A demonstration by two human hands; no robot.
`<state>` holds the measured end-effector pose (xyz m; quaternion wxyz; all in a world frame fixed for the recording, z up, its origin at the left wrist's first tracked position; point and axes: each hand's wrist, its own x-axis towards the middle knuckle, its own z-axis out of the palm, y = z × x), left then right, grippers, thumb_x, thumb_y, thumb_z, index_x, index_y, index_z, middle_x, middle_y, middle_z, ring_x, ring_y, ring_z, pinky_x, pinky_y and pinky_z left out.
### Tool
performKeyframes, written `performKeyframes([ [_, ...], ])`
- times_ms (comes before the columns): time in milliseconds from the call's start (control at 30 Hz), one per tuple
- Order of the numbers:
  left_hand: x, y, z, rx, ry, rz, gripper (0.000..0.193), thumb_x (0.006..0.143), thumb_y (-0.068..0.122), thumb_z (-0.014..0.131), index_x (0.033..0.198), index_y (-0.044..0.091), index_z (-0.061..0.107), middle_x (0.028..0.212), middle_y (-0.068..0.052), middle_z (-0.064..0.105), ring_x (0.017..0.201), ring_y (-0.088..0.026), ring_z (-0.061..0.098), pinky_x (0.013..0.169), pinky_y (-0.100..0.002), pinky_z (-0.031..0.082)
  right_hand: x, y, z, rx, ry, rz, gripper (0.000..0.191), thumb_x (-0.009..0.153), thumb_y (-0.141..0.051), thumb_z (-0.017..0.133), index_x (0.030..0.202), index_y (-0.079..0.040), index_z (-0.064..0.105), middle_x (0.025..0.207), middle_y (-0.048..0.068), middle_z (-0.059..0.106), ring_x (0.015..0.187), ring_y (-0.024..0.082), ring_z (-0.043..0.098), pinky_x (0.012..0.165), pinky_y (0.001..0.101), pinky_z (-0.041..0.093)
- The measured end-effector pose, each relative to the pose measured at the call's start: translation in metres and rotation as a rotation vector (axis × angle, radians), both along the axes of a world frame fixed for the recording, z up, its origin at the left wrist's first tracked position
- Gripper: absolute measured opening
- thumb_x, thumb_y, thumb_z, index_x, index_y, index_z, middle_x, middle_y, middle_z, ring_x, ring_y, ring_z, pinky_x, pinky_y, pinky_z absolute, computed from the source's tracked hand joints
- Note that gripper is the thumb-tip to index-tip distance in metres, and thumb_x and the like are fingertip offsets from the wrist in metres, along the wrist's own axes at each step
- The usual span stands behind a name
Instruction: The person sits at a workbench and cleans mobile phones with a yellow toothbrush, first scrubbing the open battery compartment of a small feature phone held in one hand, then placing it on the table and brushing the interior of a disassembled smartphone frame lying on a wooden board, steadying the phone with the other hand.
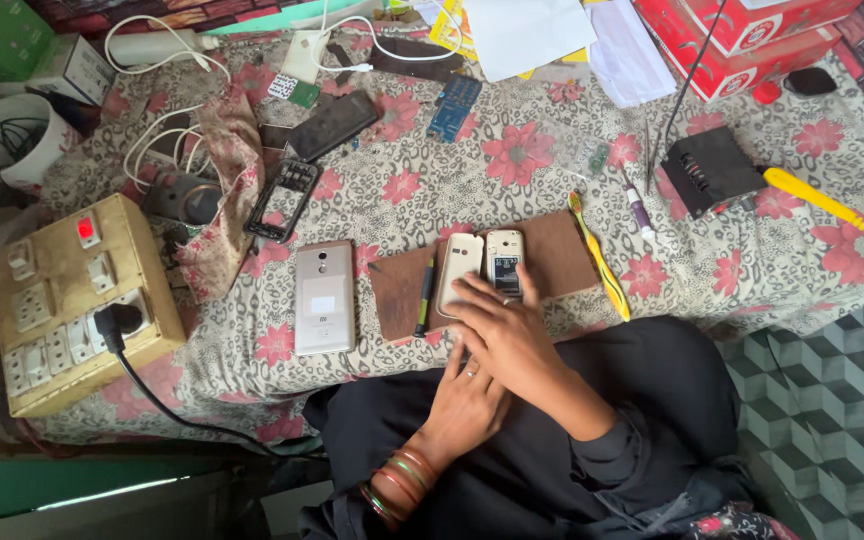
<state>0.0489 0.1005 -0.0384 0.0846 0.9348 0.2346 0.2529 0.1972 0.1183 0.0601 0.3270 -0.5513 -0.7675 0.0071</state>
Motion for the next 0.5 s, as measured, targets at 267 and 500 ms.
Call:
performKeyframes([
  [267,0.002,0.003,0.013,-0.015,-0.03,-0.015,0.061,0.085,0.017,0.072,0.141,-0.001,0.055,0.153,-0.028,0.046,0.149,-0.043,0.039,0.125,-0.059,0.023,0.007,-0.006,0.027,-0.046,0.443,-0.026,0.008,0.091,-0.012,0.074,0.098,-0.009,0.071,0.107,0.003,0.076,0.092,0.02,0.074,0.07,0.0333,0.059],
  [500,0.001,0.003,0.035,-0.039,-0.013,0.008,0.075,0.086,0.012,0.068,0.156,0.002,0.042,0.164,-0.028,0.03,0.155,-0.044,0.028,0.126,-0.056,0.021,0.041,-0.008,0.048,-0.089,0.339,-0.208,0.038,0.089,-0.006,0.071,0.127,-0.008,0.07,0.098,0.013,0.067,0.077,0.023,0.069,0.068,0.0365,0.056],
])
